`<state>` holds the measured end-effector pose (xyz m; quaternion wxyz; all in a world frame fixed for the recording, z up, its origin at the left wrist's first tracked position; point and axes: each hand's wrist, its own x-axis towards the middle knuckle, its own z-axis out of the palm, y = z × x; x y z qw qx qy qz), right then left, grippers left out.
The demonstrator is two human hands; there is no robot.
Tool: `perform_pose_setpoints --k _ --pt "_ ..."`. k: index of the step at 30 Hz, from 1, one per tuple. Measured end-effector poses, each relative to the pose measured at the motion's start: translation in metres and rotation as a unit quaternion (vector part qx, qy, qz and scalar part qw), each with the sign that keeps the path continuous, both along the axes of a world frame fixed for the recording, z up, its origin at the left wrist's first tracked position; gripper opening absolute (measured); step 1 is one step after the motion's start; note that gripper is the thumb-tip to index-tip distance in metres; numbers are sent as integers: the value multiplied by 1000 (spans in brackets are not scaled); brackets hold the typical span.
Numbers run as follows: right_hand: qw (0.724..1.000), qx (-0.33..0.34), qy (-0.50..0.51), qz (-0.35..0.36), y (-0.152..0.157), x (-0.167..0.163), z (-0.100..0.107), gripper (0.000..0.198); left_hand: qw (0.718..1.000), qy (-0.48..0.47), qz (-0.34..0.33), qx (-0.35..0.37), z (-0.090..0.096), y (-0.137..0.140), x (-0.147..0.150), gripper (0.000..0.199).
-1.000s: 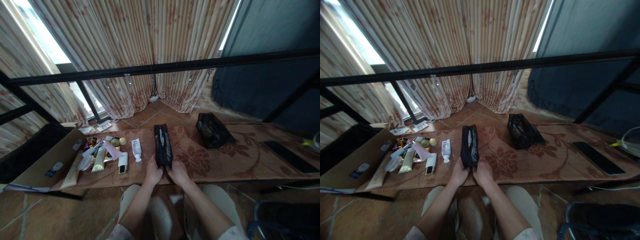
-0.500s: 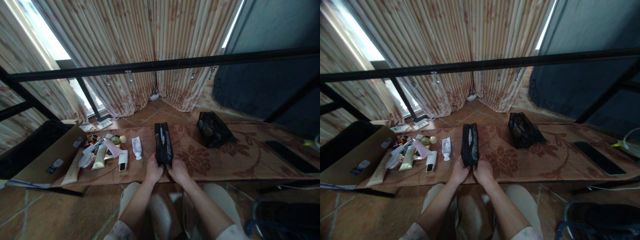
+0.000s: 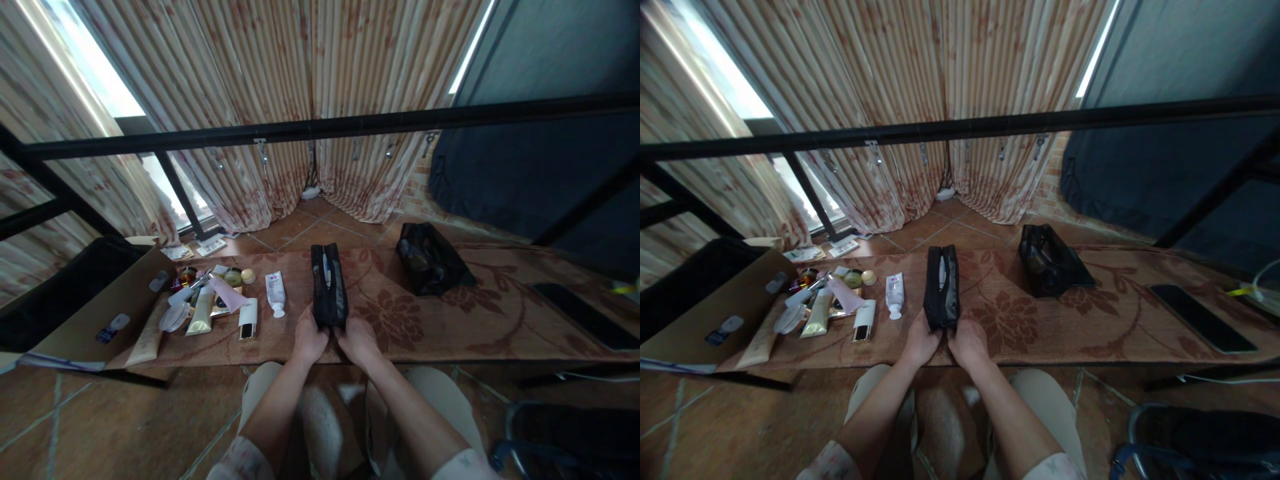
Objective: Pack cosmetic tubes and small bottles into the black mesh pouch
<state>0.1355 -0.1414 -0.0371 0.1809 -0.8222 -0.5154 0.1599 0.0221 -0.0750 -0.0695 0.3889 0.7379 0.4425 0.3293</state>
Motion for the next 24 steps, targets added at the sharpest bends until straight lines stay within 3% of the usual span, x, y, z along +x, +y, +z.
perform_pose_setpoints --k 24 --pt "1000 -4 -1 2 1 1 -1 37 1000 -2 -4 5 0 0 0 61"
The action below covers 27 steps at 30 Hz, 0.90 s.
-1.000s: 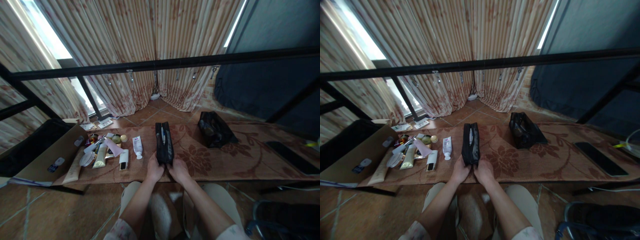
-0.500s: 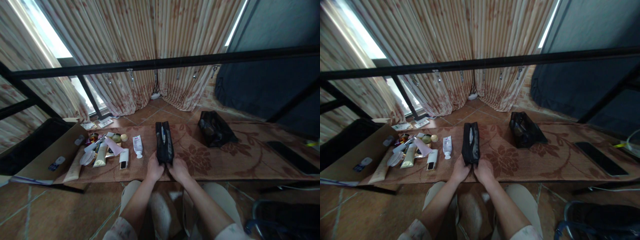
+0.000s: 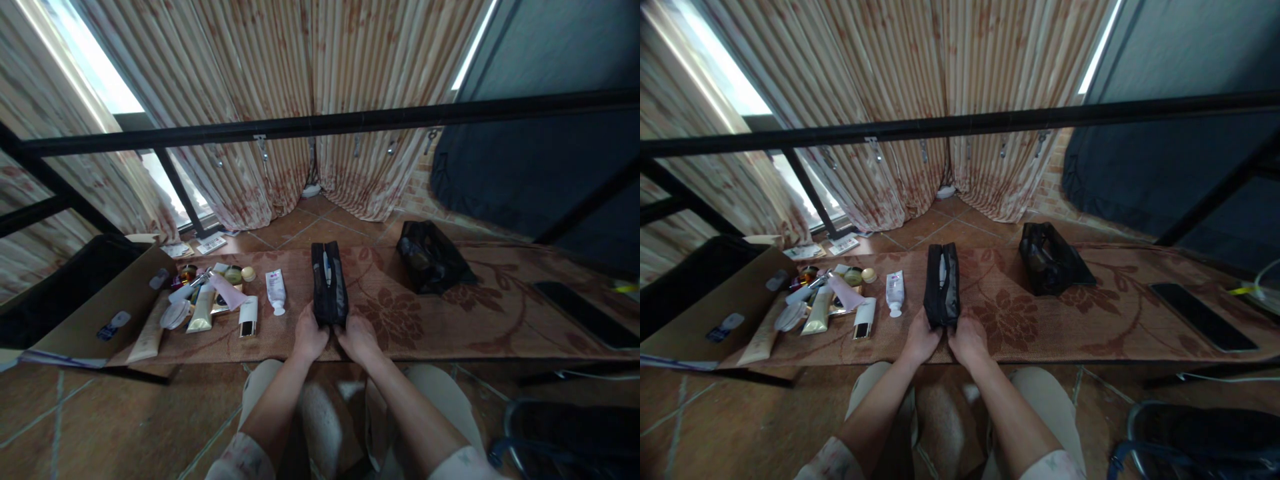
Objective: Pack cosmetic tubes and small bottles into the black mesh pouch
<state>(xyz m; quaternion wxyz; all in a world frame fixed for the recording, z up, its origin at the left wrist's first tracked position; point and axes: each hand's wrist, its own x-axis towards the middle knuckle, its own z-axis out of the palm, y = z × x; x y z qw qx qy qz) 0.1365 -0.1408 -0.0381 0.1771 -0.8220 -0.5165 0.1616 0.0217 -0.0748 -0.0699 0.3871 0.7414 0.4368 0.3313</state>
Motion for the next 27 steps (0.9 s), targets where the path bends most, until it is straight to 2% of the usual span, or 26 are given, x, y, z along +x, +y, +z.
perform_pose_setpoints --k 18,27 --pt "1000 -1 -4 3 0 0 -2 36 1000 7 0 6 1 -1 0 62" --pt "1000 4 -2 2 0 0 -2 42 1000 11 -3 13 3 -1 1 60"
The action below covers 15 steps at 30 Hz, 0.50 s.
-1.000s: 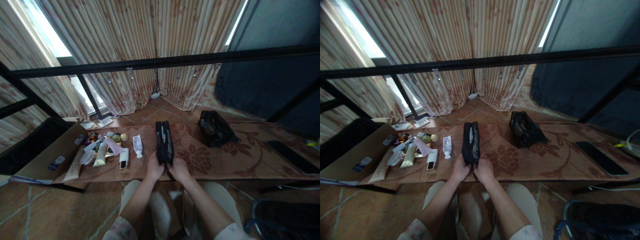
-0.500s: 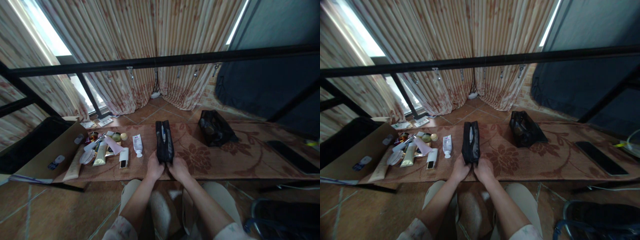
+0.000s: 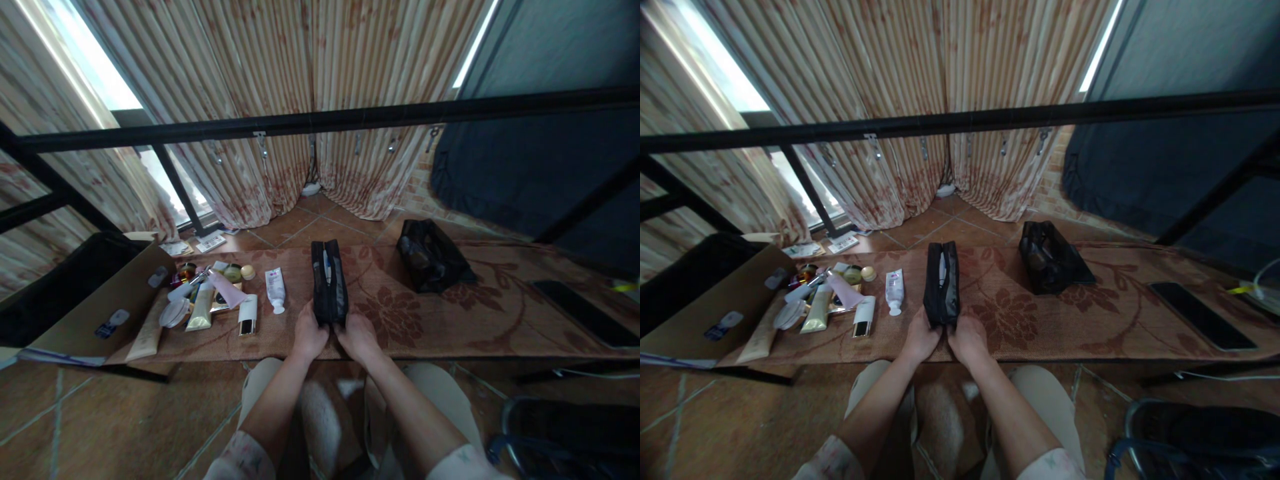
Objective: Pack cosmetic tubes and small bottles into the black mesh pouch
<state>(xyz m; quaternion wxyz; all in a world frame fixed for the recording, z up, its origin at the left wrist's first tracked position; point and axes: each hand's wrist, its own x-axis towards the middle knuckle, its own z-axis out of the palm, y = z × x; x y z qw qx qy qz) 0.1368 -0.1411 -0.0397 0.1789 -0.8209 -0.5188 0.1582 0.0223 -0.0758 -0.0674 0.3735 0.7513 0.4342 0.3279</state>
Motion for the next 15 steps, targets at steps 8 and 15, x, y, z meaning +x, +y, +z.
perform_pose_setpoints --k 8,15 --pt "1000 1 1 -1 0 0 0 38 1000 0 11 -9 -2 1 0 60" --pt "1000 -2 1 3 0 -1 0 41 999 -20 1 -31 1 1 0 65"
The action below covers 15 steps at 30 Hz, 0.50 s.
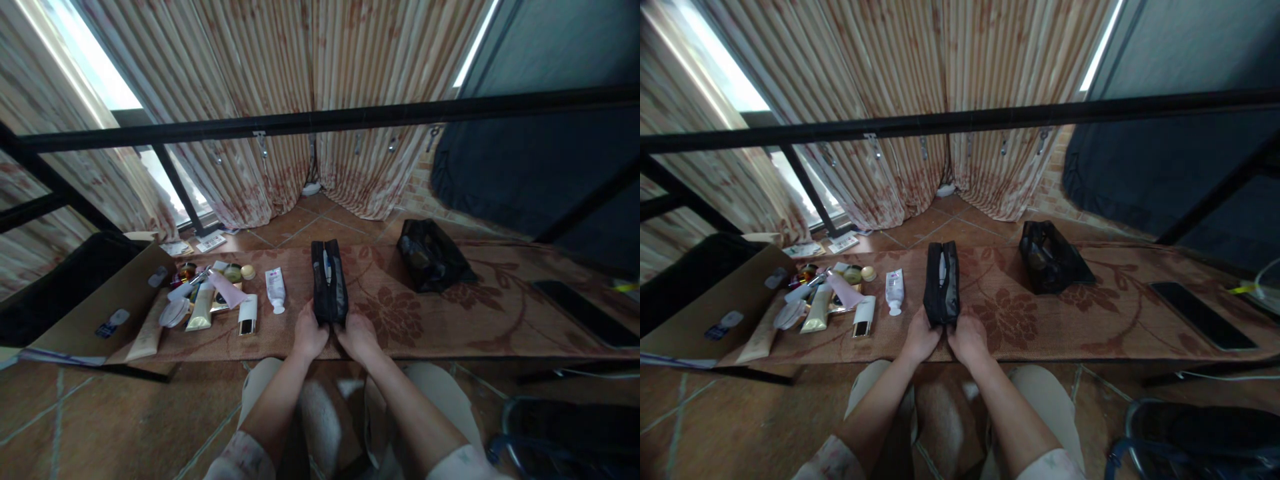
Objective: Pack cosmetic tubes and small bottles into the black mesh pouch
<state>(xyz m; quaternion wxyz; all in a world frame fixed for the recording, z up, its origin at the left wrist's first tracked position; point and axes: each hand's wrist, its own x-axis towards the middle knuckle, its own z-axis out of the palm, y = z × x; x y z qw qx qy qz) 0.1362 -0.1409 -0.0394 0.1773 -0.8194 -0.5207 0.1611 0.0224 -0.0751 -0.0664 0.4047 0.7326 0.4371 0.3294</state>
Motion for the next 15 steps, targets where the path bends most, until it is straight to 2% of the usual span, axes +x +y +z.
perform_pose_setpoints --k 4,7,15 --pt "1000 -3 5 -4 0 1 1 39 998 -35 8 -44 1 4 0 78" --pt "1000 0 11 0 -1 2 2 41 996 -51 -12 -72 1 12 0 83" --pt "1000 19 19 -11 -3 9 6 42 987 -77 -90 -109 -1 29 10 69"
